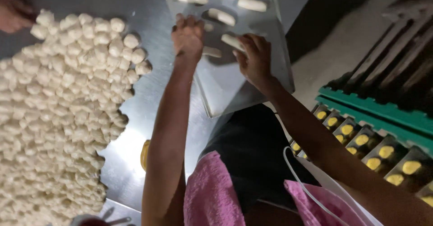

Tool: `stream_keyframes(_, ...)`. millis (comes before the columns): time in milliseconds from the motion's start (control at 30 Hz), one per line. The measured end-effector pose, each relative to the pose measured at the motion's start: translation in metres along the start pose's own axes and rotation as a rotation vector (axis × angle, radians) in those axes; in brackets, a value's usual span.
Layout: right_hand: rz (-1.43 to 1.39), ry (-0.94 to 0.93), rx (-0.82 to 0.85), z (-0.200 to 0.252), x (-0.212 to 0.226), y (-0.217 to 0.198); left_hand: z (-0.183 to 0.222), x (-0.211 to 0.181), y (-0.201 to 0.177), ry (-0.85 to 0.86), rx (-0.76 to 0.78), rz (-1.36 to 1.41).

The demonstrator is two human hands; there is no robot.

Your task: Rolling and portioning dough pieces onto a baking tray in a bakery production area.

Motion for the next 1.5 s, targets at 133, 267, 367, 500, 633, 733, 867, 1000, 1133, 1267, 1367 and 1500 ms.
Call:
stream_keyframes(133,-0.045,-0.091,-0.030,0.005,0.030,-0.004,0.055,0.002,-0.029,0.053,-0.530,0.066)
stream_keyframes(267,-0.230,-0.156,0.014,-0.001,0.085,0.037,0.191,0.055,-0.075,-0.216,-0.349,0.362)
stream_keyframes(367,-0.398,-0.325,0.127,-0.008,0.156,0.075,0.320,0.111,-0.062,-0.487,-0.395,0.515)
stream_keyframes(500,-0.516,-0.666,0.328,0.013,0.269,0.138,0.511,0.185,-0.016,-0.932,-0.461,0.401)
stream_keyframes(633,-0.477,-1.099,0.458,0.048,0.383,0.189,0.602,0.212,-0.031,-1.110,-0.393,0.045)
stream_keyframes(733,-0.359,-1.258,0.393,0.066,0.448,0.198,0.626,0.228,-0.008,-1.099,-0.249,-0.388)
stream_keyframes(867,-0.487,-1.234,0.635,0.109,0.458,0.229,0.637,0.256,0.000,-1.081,-0.431,-0.135)
stream_keyframes(1000,-0.298,-1.145,0.725,0.128,0.438,0.259,0.638,0.289,0.047,-0.999,-0.331,0.076)
stream_keyframes(1133,-0.182,-0.879,0.655,0.087,0.409,0.236,0.605,0.291,-0.025,-0.891,-0.548,0.267)
stream_keyframes(1267,-0.276,-0.853,0.549,0.053,0.414,0.183,0.574,0.293,-0.081,-0.790,-0.757,0.052)
stream_keyframes(1367,-0.159,-0.678,0.480,0.050,0.361,0.192,0.553,0.360,-0.037,-0.783,-0.708,0.325)
stream_keyframes(1500,-0.217,-0.592,0.455,0.054,0.339,0.191,0.542,0.464,-0.036,-0.966,-0.758,0.234)
Point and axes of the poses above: each hand's wrist, its own z-axis away from the middle knuckle, its own y-axis out of the palm, x = y × z, the point moved 9 cm from there along -z, towards the middle knuckle, and after that the axes turned 15 degrees about -y, right-handed, at the moved point
